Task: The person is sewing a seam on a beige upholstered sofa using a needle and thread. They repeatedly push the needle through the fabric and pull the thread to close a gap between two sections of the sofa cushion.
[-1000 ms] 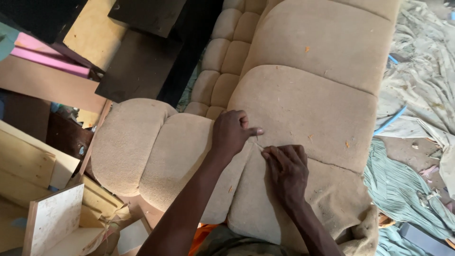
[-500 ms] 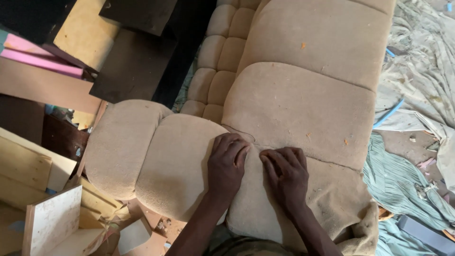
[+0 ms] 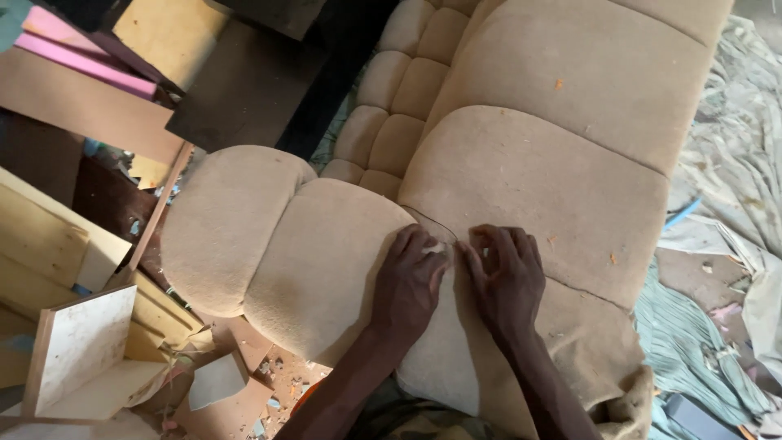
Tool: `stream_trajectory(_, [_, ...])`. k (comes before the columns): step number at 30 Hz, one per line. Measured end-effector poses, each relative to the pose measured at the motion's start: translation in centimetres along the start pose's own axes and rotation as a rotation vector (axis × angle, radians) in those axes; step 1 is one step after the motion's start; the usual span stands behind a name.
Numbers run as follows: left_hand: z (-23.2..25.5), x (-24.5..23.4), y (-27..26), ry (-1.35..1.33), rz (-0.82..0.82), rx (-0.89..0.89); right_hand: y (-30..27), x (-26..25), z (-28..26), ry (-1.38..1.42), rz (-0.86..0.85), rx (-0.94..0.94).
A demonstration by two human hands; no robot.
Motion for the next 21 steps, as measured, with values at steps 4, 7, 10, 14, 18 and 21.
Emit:
stream_trajectory(4, [0.0, 0.0, -0.1, -0.017, -0.009, 0.02, 0.2, 1.9, 1.3, -0.042, -0.086, 0.085])
stream_trajectory(7, [-0.1, 0.3, 0.0, 0.002, -0.008, 0.034, -0.1, 3.0, 2.5, -0.036, -0.117, 0.139])
stream_trajectory(10, [0.0, 0.2, -0.2, 0.007, 0.004, 0.033, -0.4, 3.4, 3.3, 0.003, -0.152, 0.201])
stream_trajectory(14, [0.1, -0.3, -0.4, 0.004, 0.091, 0.036, -0.1, 3.3, 4.2, 0.064, -0.148, 0.182])
stream_trajectory(18, [-0.1, 0.6, -0.2, 0.045, 0.132, 0.035, -0.2, 2.7, 5.2, 0.122, -0.179, 0.284])
stream_trajectory(21, [0.3, 1.5, -0.1, 0.132, 0.177, 0.06, 0.3, 2.2, 5.1, 0.157, -0.162, 0.292])
Point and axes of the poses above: each hand's wrist, its own y-axis towards the middle knuckle, its own x-axis out of the palm, z = x × y, the point moved 9 cm from there along y, towards the middle knuckle, and after that the axes turned 12 degrees about -x, right-handed, at the moved point
